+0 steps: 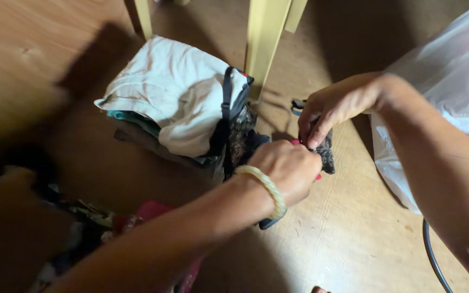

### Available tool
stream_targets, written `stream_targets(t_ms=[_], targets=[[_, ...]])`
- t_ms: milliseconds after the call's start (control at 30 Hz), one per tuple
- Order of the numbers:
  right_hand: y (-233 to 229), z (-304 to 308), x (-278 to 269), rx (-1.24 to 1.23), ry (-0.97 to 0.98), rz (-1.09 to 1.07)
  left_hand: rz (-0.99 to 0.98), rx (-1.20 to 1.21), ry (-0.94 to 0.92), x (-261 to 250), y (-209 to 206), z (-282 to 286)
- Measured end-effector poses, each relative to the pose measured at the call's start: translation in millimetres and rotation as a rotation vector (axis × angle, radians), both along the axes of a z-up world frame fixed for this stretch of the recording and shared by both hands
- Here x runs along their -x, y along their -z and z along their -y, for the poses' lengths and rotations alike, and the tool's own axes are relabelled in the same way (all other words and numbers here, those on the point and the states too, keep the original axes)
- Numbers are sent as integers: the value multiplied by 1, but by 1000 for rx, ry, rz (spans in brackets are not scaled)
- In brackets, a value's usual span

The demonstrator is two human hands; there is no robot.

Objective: The person organizes a pile of clothes on the floor by sorting through various garments and placing them into a container.

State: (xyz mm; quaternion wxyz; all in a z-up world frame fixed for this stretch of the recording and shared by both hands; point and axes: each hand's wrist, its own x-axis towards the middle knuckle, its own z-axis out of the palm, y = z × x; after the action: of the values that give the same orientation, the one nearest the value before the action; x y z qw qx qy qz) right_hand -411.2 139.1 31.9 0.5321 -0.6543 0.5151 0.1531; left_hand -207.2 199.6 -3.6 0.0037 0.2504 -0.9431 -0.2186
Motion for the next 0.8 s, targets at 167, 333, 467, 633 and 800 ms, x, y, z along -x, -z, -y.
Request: stream_targets(t_ms=[167,333,467,633,800], targets=[[70,-1,16,-62,-139,-383,98,203,143,34,64,-24],[110,-5,44,-114,-157,-429,217,352,326,63,108,-34],[136,-21,30,-145,-221,-590,331,387,431,88,152,-39],[162,-24,30,-59,-229,-582,336,538,361,90,176,-28],[136,5,53,-3,-26,-478,364,387,216,78,104,6]])
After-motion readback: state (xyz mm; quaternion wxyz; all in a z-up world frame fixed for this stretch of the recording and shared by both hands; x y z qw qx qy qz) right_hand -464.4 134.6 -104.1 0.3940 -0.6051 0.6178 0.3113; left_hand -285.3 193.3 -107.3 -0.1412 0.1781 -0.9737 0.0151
